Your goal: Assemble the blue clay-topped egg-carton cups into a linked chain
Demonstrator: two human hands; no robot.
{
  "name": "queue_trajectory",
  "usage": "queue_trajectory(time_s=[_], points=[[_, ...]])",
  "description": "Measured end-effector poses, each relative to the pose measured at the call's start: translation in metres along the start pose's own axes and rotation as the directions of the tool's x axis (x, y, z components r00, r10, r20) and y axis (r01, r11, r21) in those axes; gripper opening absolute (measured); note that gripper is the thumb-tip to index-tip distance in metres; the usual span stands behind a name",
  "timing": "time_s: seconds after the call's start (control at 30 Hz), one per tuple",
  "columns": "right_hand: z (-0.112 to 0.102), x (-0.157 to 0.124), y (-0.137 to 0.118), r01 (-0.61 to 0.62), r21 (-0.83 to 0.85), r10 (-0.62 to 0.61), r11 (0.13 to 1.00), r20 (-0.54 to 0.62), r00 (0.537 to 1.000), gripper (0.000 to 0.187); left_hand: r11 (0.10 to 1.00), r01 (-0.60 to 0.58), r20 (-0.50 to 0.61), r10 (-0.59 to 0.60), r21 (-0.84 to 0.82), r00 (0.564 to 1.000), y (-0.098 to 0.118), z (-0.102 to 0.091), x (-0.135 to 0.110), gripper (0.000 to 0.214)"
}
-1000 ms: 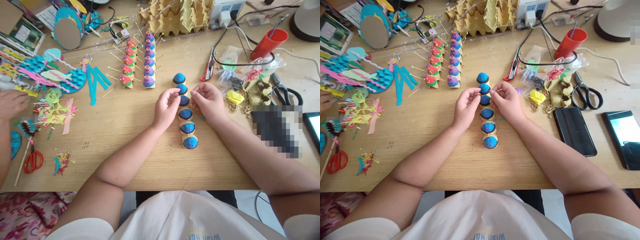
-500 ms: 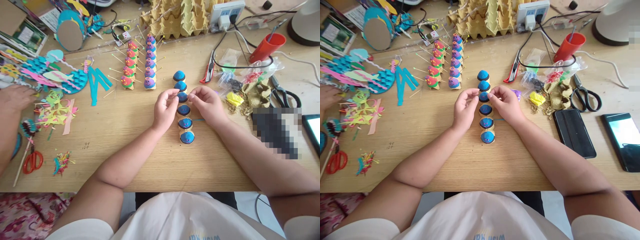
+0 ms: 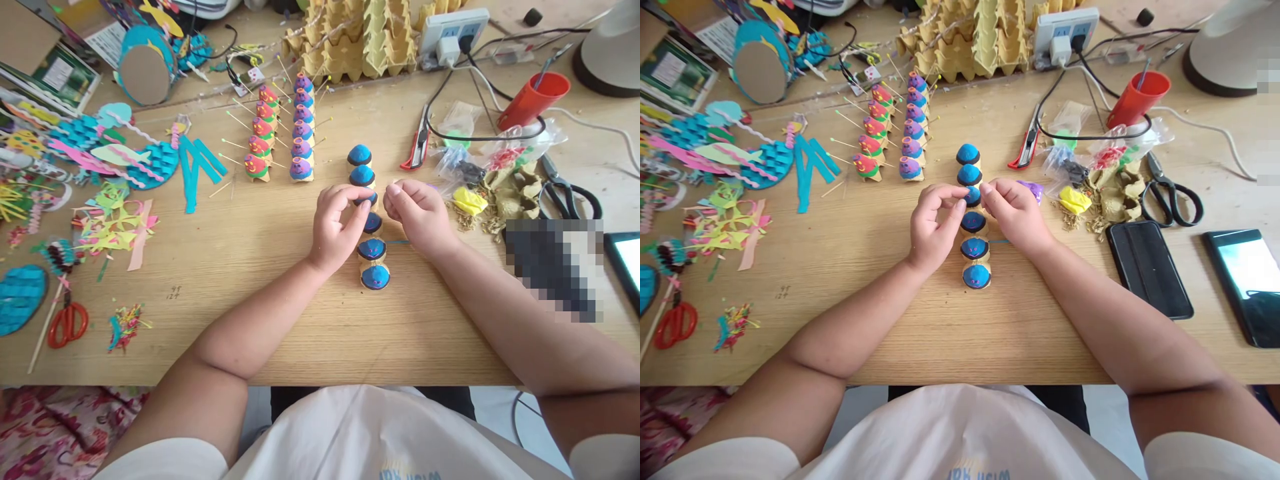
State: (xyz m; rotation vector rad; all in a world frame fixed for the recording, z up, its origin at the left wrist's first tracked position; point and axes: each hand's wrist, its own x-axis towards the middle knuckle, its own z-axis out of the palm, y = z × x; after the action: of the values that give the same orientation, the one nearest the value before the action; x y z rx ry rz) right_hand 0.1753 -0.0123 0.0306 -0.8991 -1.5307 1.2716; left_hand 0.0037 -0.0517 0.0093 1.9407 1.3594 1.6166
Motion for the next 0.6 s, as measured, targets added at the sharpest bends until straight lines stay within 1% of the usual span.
queue_trajectory(time_s=[0.1, 0.17, 0.37, 0.6], points=[[-0.0002, -0.0003, -0.0015, 0.004, -0.045, -0.003, 0.999, 0.024, 1.0, 0.067, 0.997, -0.059, 0.009, 0.058, 0.042, 0.998, 0.0013, -0.0008, 0.0007, 0.022], [-0.0003, -0.0005, -0.0013, 0.007, -0.046, -0.006, 0.999, 0.035, 0.999, 0.066, 0.996, -0.07, 0.006, 0.07, 0.054, 0.998, 0.0012, -0.0007, 0.0009, 0.022], [0.0002, -0.0012, -0.0028, -0.011, 0.021, 0.009, 1.0, 0.083, 0.997, 0.057, 0.998, -0.06, -0.002, 0.06, 0.036, 0.998, 0.0014, -0.0004, 0.0012, 0.022], [-0.0003, 0.0001, 0.0035, -0.071, 0.093, 0.065, 0.993, 0.068, 0.996, 0.051, 0.999, -0.032, 0.002, 0.032, 0.03, 0.999, -0.0005, 0.0002, 0.0004, 0.027]])
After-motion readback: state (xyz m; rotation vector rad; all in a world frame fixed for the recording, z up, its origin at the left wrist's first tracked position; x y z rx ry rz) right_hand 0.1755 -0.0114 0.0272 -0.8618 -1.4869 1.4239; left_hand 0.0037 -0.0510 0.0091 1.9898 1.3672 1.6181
